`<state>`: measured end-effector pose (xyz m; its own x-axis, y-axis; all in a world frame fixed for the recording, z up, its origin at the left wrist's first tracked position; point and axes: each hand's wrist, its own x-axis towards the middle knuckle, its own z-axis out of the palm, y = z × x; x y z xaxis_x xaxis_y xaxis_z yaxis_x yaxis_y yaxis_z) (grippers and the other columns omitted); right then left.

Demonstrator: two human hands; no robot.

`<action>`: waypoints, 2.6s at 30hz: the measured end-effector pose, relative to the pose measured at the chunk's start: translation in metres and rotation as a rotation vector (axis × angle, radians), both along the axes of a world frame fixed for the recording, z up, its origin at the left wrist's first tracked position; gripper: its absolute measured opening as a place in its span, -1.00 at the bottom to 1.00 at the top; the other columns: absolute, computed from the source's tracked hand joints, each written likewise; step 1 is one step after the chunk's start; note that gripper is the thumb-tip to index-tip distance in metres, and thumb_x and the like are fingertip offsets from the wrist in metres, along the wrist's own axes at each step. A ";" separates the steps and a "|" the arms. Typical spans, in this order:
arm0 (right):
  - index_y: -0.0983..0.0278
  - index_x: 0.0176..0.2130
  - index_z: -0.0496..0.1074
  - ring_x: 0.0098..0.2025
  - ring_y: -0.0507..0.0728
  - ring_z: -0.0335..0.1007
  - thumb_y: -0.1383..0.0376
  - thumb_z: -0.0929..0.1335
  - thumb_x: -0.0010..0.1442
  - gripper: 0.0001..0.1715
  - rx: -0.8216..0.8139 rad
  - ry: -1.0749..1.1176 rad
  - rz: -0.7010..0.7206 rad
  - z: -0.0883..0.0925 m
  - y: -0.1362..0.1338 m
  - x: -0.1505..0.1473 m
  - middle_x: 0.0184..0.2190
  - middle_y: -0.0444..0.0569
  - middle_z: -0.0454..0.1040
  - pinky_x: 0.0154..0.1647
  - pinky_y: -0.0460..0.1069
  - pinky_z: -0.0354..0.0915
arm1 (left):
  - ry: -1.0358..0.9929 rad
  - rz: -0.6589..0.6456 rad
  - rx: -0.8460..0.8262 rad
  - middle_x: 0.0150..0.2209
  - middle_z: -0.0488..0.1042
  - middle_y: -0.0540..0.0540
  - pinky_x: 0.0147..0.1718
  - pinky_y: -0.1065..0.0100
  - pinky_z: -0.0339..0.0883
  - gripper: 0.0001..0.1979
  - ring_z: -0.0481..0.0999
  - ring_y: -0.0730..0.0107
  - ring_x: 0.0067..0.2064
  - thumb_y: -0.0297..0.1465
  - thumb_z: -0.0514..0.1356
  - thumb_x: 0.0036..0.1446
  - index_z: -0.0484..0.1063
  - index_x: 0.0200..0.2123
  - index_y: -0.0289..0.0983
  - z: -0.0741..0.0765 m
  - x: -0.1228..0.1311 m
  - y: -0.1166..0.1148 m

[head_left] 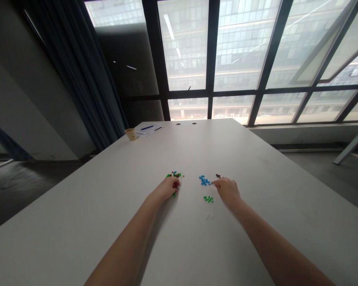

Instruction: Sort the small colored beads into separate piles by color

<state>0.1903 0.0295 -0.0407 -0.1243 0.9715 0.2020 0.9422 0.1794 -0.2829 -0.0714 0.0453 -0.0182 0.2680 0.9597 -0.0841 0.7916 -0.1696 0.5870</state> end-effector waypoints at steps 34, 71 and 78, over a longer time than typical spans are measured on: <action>0.10 -0.16 0.45 -0.15 0.10 0.32 0.40 0.19 0.09 -0.60 -0.008 0.025 0.008 0.005 -0.006 -0.001 -0.23 -0.05 0.49 -0.17 0.00 0.07 | -0.806 0.065 -0.142 -0.39 0.47 -0.07 -0.25 0.35 0.30 -0.79 0.44 0.45 -0.34 -0.46 0.26 -0.24 0.39 -0.41 -0.30 0.002 0.028 -0.003; 0.20 -0.30 0.49 -0.23 0.12 0.29 0.29 0.25 0.13 -0.77 0.171 0.027 -0.161 0.022 0.014 0.068 -0.36 -0.03 0.41 -0.21 -0.01 0.12 | 0.040 0.140 0.140 -0.24 0.40 -0.17 -0.23 0.28 0.23 -0.79 0.38 0.29 -0.22 -0.48 0.14 -0.08 0.37 -0.29 -0.30 0.007 0.029 -0.014; 0.11 -0.30 0.50 -0.12 0.16 0.30 0.23 0.26 0.09 -0.77 -0.067 -0.018 -0.351 0.004 0.024 0.106 -0.17 -0.02 0.40 -0.20 0.03 0.13 | 0.413 0.203 0.132 -0.15 0.37 -0.16 -0.24 0.29 0.21 -0.79 0.36 0.19 -0.13 -0.40 0.13 -0.06 0.39 -0.27 -0.23 0.002 0.015 -0.011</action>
<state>0.2962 0.0534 -0.0368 0.2164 0.9666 0.1375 0.9481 -0.1744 -0.2659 -0.0567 0.0345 -0.0158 0.0439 0.9989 -0.0176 0.9789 -0.0395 0.2004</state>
